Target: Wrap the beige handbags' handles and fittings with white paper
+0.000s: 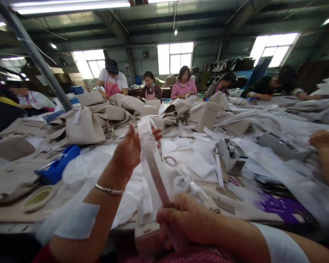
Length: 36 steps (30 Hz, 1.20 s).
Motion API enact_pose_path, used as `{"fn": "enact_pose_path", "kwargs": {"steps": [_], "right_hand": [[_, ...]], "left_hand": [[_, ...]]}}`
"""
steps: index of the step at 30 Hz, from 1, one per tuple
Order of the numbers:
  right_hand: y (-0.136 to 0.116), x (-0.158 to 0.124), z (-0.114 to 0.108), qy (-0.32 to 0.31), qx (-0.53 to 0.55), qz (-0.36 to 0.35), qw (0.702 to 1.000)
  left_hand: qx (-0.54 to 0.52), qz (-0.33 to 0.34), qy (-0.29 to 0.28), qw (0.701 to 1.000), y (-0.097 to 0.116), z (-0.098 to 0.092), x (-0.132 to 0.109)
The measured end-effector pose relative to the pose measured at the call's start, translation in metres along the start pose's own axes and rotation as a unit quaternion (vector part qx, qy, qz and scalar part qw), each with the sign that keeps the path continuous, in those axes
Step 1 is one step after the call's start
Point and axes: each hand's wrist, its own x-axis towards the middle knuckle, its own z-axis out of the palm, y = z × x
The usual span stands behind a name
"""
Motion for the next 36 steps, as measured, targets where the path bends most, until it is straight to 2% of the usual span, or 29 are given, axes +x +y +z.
{"fn": "enact_pose_path", "kwargs": {"steps": [1, 2, 5, 7, 8, 10, 11, 12, 13, 14, 15, 17, 19, 20, 22, 24, 27, 31, 36], "right_hand": [[-0.002, 0.002, -0.003, 0.007, 0.002, -0.007, 1.000], [-0.004, 0.005, -0.006, 0.014, -0.004, -0.014, 1.000], [-0.006, 0.014, -0.016, 0.016, -0.052, -0.025, 0.998], [-0.006, 0.020, -0.021, 0.027, -0.127, -0.047, 0.990], [-0.007, 0.022, -0.023, 0.054, -0.173, -0.082, 0.980], [-0.009, 0.025, -0.025, 0.143, -0.242, -0.184, 0.942], [-0.010, 0.026, -0.025, 0.181, -0.244, -0.220, 0.927], [-0.011, 0.026, -0.025, 0.192, -0.217, -0.228, 0.930], [-0.012, 0.027, -0.024, 0.173, -0.165, -0.200, 0.950], [-0.013, 0.027, -0.023, 0.134, -0.095, -0.149, 0.975], [-0.013, 0.029, -0.021, 0.091, -0.018, -0.097, 0.991], [-0.013, 0.033, -0.019, 0.056, 0.110, -0.059, 0.991], [-0.013, 0.039, -0.020, 0.092, 0.155, -0.104, 0.978], [-0.013, 0.042, -0.022, 0.119, 0.146, -0.130, 0.973], [-0.015, 0.047, -0.025, 0.161, 0.093, -0.149, 0.971], [-0.016, 0.050, -0.026, 0.190, 0.037, -0.137, 0.971], [-0.018, 0.051, -0.025, 0.195, -0.011, -0.112, 0.974], [-0.017, 0.052, -0.023, 0.192, -0.040, -0.118, 0.973], [-0.012, 0.056, -0.030, 0.172, 0.014, -0.130, 0.976]], "left_hand": [[-0.030, -0.061, -0.080, 0.994, -0.017, -0.001, -0.015], [-0.033, -0.106, -0.131, 0.985, -0.034, -0.003, -0.030], [0.059, -0.162, -0.184, 0.968, -0.071, -0.012, -0.068], [0.122, -0.162, -0.146, 0.968, -0.078, -0.018, -0.081], [0.153, -0.143, -0.106, 0.972, -0.077, -0.021, -0.084], [0.226, -0.063, 0.008, 0.972, -0.070, -0.026, -0.087], [0.267, -0.014, 0.068, 0.961, -0.065, -0.027, -0.088], [0.304, 0.031, 0.119, 0.945, -0.061, -0.028, -0.089], [0.330, 0.066, 0.153, 0.929, -0.058, -0.027, -0.091], [0.342, 0.088, 0.165, 0.921, -0.057, -0.026, -0.093], [0.339, 0.096, 0.150, 0.924, -0.058, -0.023, -0.096], [0.302, 0.082, 0.074, 0.947, -0.063, -0.017, -0.101], [0.254, 0.046, 0.006, 0.966, -0.071, -0.012, -0.106], [0.232, 0.023, -0.011, 0.973, -0.074, -0.012, -0.107], [0.182, -0.014, -0.005, 0.983, -0.079, -0.015, -0.108], [0.126, -0.033, 0.018, 0.991, -0.081, -0.021, -0.106], [0.079, -0.038, 0.024, 0.996, -0.079, -0.029, -0.104], [0.105, -0.027, -0.012, 0.994, -0.075, -0.029, -0.106], [0.178, -0.021, -0.008, 0.984, -0.074, -0.024, -0.109]]}}
